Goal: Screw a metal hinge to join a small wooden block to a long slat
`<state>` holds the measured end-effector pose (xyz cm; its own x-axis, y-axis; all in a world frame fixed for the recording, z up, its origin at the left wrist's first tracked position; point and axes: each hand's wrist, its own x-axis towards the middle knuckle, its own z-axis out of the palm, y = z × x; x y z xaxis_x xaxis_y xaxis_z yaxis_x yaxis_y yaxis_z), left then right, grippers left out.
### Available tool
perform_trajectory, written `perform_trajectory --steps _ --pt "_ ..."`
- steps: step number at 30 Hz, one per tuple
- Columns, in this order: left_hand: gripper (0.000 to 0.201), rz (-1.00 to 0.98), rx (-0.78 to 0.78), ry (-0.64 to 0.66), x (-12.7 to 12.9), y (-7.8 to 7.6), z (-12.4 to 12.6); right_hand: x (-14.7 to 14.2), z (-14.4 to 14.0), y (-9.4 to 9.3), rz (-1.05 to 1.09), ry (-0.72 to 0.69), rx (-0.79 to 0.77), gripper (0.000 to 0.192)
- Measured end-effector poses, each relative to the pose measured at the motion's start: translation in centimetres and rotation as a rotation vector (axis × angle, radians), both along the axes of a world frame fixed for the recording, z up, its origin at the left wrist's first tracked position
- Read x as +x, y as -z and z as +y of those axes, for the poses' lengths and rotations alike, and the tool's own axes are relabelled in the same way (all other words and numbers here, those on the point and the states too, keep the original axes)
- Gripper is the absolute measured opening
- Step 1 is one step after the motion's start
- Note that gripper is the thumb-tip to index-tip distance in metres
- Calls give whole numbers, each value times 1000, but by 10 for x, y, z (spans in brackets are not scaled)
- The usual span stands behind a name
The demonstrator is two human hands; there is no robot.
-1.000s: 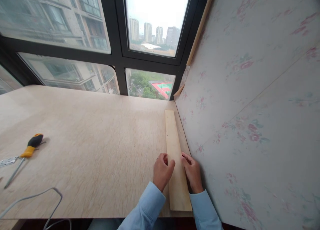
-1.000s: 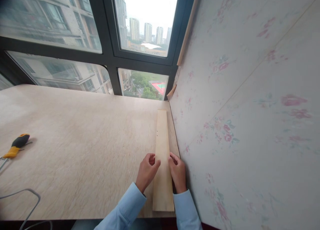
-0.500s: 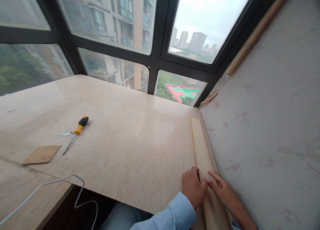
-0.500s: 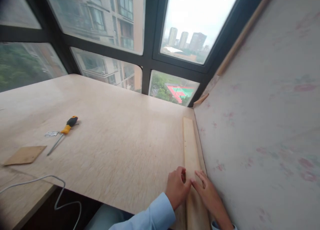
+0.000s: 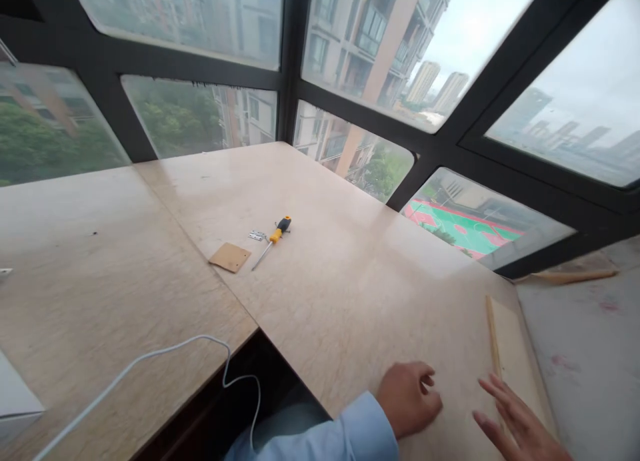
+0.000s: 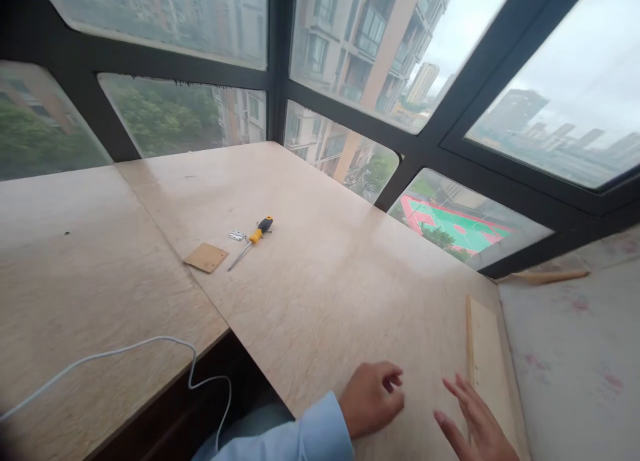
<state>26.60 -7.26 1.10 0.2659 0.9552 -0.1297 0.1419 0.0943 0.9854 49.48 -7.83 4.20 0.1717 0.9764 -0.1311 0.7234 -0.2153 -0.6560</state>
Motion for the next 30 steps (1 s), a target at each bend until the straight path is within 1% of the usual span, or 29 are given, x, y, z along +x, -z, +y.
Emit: perform_trajectory --steps 2,3,4,5,6,8,10,11,13,14,15,17,20,22,25,27,30 --pt "41 44 29 -149 -52 -5 12 -44 18 -2 111 37 57 76" --pt "39 92 49 -240 -79 -8 16 -66 27 -1 186 29 65 77" --pt "37 154 81 -330 -105 -10 20 -88 35 2 255 7 47 77" --pt "36 234 114 -419 -131 -12 22 -109 43 5 315 -53 -7 78" --pt "34 310 139 -474 -155 -14 24 -129 49 9 366 -111 -44 77" --pt "34 477 179 -544 -202 -17 26 -166 60 18 424 -221 -72 70" --pt "36 666 211 -644 -245 -19 26 -198 68 27 459 -323 -86 59" --pt "38 752 204 -704 -265 -20 26 -212 71 31 480 -363 -91 53" --pt "40 917 139 -822 -300 -21 25 -235 77 37 527 -421 -82 47" --pt "42 981 103 -855 -314 -22 24 -244 80 39 547 -436 -83 44" --pt "42 1027 72 -876 -326 -22 25 -252 83 41 556 -438 -87 43" --pt "44 1077 37 -892 -341 -22 28 -263 87 43 546 -396 -90 44" --pt "45 1101 29 -850 -349 -19 42 -272 90 45 498 -285 -53 47" --pt "44 1114 48 -787 -349 -15 57 -275 89 47 453 -256 -14 45" --pt "38 1135 60 -708 -352 -11 80 -275 87 53 362 -316 109 40" --pt "33 1160 26 -718 -357 -11 92 -273 86 57 326 -365 194 38" --pt "32 1212 -6 -750 -368 -11 105 -271 87 60 322 -382 221 38"
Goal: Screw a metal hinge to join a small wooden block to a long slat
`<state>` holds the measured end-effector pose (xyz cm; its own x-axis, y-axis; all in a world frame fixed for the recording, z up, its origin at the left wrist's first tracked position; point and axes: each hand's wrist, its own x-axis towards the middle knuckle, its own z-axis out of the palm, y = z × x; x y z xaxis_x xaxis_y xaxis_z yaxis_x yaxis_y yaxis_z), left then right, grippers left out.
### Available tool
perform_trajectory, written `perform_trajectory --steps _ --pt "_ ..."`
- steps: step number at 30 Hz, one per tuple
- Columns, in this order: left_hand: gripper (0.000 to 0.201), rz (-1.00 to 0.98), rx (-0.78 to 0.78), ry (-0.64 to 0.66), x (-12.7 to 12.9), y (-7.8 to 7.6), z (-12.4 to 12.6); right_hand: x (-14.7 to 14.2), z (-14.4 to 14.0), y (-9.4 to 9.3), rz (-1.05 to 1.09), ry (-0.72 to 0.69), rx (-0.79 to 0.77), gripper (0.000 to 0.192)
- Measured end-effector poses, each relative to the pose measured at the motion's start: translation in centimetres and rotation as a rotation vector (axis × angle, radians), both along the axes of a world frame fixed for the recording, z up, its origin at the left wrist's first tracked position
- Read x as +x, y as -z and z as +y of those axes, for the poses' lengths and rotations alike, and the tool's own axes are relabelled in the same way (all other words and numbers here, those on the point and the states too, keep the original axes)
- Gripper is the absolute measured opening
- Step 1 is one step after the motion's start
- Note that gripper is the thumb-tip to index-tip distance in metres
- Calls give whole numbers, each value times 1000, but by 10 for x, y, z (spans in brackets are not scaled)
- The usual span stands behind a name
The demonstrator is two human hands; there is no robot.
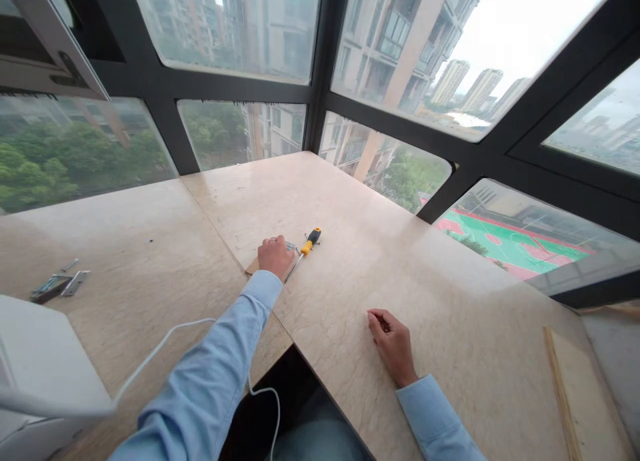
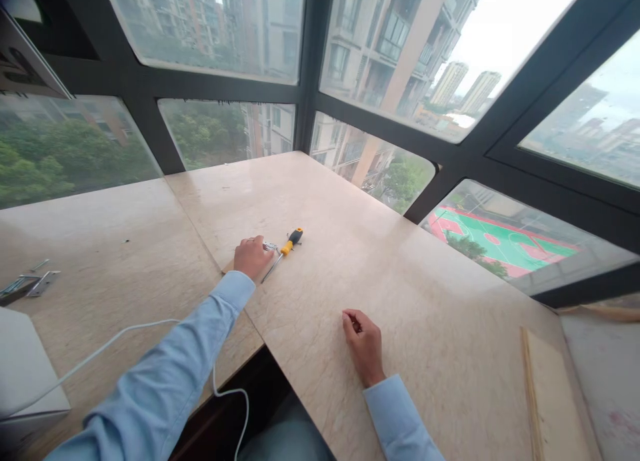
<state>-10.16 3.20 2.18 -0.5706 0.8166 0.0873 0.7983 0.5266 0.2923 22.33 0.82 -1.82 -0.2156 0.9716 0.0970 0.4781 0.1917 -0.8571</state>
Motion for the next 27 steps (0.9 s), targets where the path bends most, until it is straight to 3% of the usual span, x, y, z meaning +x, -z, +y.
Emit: perform_trajectory --steps 7,16,22,27 --pt "37 15 -35 33 -14 1 14 0 1 0 29 4 -30 38" --pt "51 -158 -79 65 -35 6 23 1 0 0 82 6 -60 34" --pt "54 -92 4 113 -27 0 13 0 -1 -2 138 13 -121 36" --pt "48 -97 87 82 -10 -8 -2 0 -2 -1 136 -5 -102 35"
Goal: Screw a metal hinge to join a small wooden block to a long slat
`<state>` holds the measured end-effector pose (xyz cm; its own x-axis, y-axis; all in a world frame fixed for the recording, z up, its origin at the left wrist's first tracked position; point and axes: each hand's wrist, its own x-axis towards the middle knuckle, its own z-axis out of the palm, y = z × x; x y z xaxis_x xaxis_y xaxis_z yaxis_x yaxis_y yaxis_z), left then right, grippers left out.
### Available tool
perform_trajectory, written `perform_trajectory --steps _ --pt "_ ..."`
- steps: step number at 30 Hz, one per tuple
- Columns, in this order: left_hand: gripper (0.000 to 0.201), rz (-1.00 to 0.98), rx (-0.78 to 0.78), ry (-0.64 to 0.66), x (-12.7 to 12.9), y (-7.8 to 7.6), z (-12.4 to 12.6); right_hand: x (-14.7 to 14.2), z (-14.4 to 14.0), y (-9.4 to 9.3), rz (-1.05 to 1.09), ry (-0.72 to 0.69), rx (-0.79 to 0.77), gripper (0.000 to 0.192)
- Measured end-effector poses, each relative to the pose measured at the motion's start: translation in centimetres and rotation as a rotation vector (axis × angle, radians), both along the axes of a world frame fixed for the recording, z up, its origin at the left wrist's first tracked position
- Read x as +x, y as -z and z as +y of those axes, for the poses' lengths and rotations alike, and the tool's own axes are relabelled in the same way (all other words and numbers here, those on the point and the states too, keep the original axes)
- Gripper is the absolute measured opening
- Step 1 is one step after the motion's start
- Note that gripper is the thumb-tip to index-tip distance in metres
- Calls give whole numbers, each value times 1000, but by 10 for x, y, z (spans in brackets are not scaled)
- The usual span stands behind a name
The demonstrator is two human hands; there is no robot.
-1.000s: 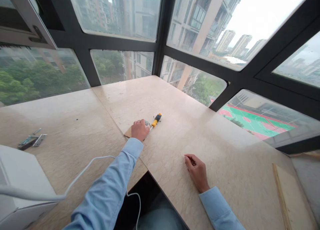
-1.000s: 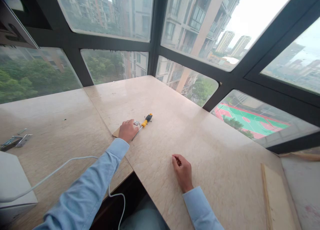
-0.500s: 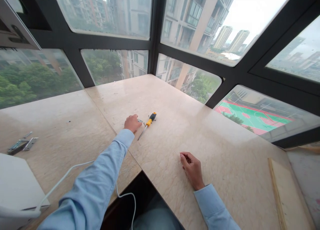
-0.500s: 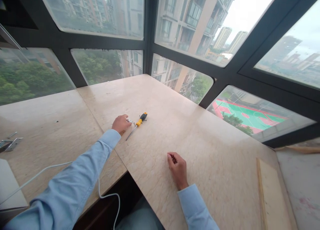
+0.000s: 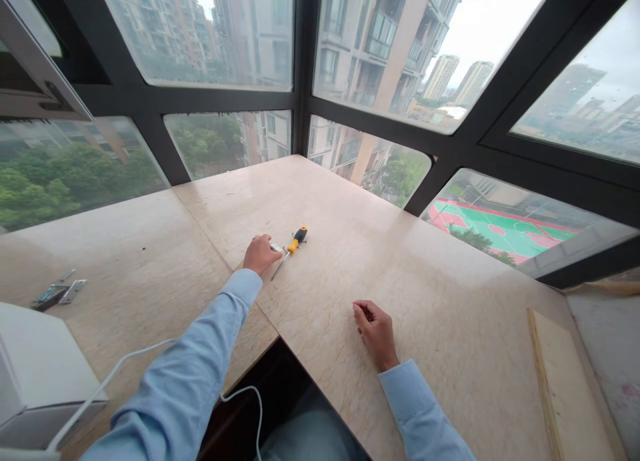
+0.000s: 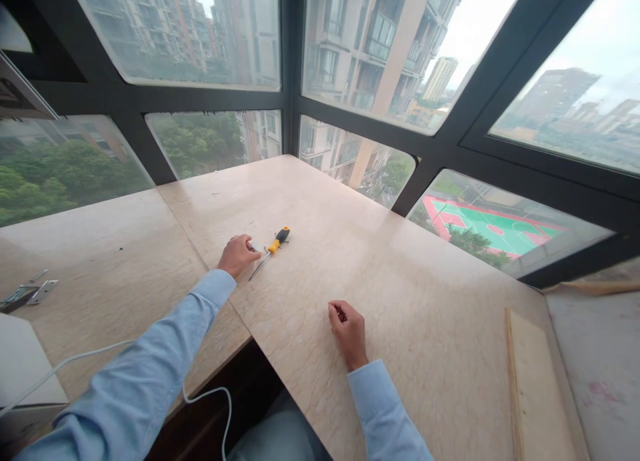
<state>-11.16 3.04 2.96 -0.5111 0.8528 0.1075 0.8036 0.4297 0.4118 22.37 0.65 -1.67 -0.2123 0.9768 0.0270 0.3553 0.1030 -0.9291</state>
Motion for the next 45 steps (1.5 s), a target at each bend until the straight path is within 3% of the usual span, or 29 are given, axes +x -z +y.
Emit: perform_trajectory --steps 4,9,12,16,20,24,28,34,39,45 --pt "49 -75 75 -51 13 -7 -13 0 1 1 6 -13 34 35" --pt "52 -278 301 -90 42 -22 -29 -2 -3 -2 145 25 -74 35" --pt "49 -612 482 -77 73 -33 -38 0 -13 -9 215 33 -121 37" --pt "51 -1239 664 -10 122 -38 -50 15 -38 -24 358 37 -219 41" --pt "42 -1660 591 -2 170 -31 -60 46 -77 -41 597 140 -358 39" --pt "31 -1943 438 2 217 -24 -65 78 -109 -57 639 177 -354 38" --pt "31 -2142 250 71 268 -27 -68 105 -119 -76 572 235 -219 39" --pt "42 -2172 82 330 329 -35 -80 137 -116 -95 299 337 119 36" --pt "52 -2154 -35 457 353 -40 -94 153 -112 -99 -47 391 442 27" --pt "50 -2142 -65 491 360 -41 -102 160 -110 -97 -152 409 665 22"
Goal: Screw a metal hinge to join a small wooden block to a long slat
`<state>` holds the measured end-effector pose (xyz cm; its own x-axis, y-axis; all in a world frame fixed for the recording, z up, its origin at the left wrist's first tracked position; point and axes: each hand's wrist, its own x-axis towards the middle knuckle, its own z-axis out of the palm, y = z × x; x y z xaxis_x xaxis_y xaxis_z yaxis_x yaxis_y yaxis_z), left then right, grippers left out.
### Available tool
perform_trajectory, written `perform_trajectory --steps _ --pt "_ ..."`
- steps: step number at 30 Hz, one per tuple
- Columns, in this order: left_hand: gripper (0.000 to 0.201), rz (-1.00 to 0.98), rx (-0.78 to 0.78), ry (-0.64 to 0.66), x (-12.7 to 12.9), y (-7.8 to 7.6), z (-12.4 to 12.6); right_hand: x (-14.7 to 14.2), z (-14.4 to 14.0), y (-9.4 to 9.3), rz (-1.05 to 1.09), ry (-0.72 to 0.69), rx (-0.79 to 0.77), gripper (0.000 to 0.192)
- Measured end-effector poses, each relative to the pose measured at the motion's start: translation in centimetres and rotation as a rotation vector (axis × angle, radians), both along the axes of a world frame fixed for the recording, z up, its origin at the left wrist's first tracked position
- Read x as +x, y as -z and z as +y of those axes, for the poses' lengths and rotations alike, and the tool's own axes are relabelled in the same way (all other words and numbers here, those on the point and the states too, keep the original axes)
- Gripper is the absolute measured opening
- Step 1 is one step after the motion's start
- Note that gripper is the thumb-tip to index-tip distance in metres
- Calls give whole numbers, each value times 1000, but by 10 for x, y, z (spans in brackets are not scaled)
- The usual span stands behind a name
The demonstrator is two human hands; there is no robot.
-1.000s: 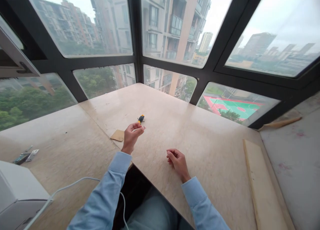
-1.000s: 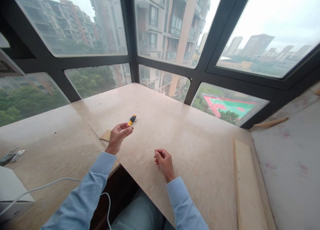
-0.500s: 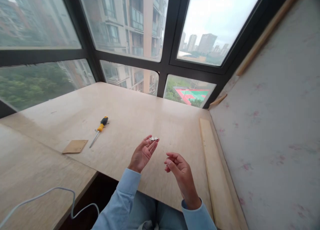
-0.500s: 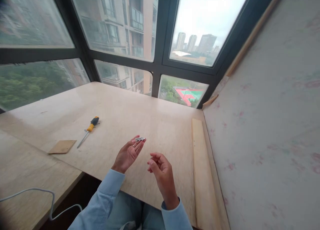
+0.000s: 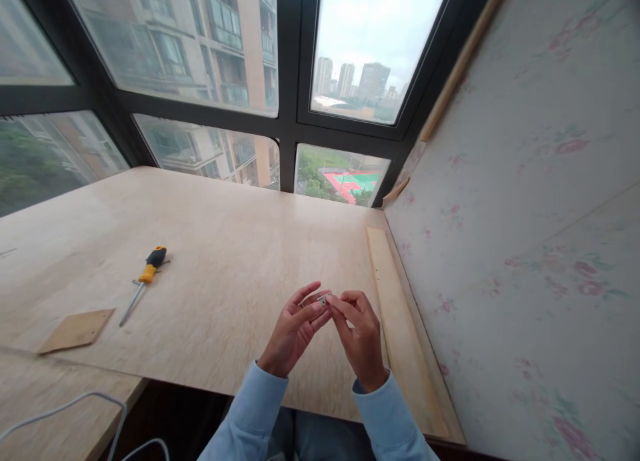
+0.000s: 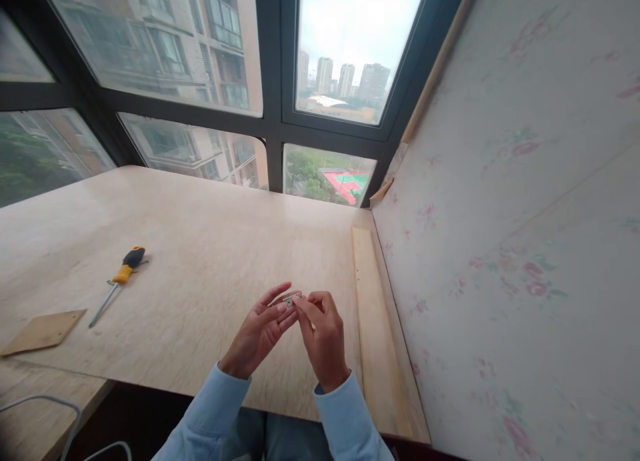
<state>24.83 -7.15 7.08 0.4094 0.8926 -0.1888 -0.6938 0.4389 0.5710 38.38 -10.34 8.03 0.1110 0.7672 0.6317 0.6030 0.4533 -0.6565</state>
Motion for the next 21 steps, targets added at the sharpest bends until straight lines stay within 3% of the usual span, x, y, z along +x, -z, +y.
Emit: perform_trajectory --steps 7,13,21 --pt "47 -14 24 72 2 -2 0 11 0 -2 -59 -27 77 29" --pt "48 62 114 193 4 -6 4 27 -1 -12 -78 -132 105 30" --pt "47 290 299 94 10 -8 11 36 -3 -13 147 -244 -40 35"
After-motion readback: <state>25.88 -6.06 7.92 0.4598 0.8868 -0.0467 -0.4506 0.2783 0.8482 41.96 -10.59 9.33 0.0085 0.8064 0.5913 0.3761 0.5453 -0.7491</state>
